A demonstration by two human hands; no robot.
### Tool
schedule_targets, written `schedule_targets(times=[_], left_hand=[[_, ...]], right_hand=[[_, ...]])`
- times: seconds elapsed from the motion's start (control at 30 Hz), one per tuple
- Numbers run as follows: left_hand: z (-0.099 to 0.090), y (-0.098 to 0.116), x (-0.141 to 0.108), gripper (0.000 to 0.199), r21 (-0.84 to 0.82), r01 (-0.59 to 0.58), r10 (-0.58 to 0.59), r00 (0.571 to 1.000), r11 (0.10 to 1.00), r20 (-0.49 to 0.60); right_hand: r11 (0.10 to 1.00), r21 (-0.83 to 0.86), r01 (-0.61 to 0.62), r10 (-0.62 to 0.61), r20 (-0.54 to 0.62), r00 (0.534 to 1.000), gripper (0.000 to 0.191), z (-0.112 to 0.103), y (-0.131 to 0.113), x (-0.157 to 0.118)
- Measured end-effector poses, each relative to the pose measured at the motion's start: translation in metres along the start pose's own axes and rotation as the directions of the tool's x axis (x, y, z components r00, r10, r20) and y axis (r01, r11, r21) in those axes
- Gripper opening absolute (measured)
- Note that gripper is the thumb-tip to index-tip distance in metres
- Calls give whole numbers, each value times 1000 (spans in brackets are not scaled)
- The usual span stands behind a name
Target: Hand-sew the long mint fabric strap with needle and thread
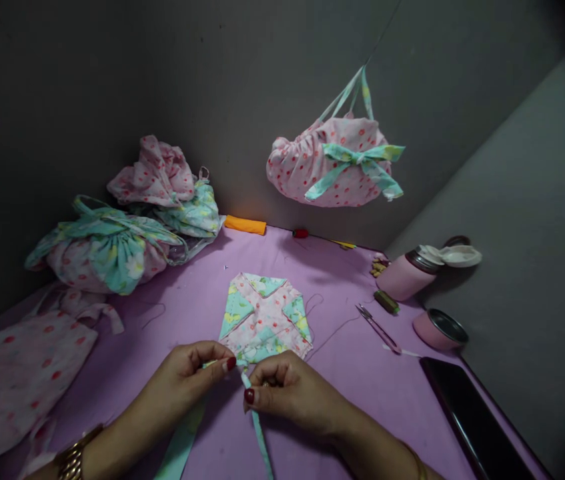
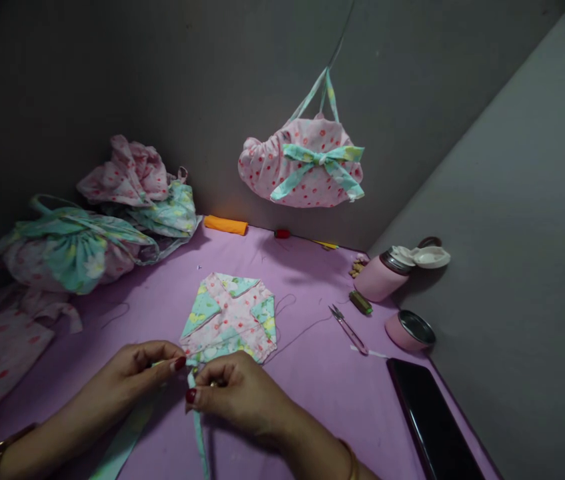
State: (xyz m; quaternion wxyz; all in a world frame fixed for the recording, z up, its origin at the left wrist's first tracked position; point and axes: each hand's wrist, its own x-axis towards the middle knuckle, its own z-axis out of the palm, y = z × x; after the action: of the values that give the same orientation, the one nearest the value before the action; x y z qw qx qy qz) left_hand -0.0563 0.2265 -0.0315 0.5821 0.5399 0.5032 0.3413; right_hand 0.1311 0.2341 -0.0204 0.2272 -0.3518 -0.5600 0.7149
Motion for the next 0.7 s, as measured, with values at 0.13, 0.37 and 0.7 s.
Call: schedule_targets(times=[0.13,0.37,0.7], left_hand=[[0,-2,1,21,-89,36,-35,999,995,11],[1,-3,2,15,-119,60,-50,995,991,91],[3,2,-3,17,41,14,-15,1000,999,27]], right_hand=[[995,-97,-3,-5,-80,997,23,-1,5,2],[986,-166,22,-43,-125,991,16,1,10,5],[986,-161,47,-59,-72,996,15,4,9,2]])
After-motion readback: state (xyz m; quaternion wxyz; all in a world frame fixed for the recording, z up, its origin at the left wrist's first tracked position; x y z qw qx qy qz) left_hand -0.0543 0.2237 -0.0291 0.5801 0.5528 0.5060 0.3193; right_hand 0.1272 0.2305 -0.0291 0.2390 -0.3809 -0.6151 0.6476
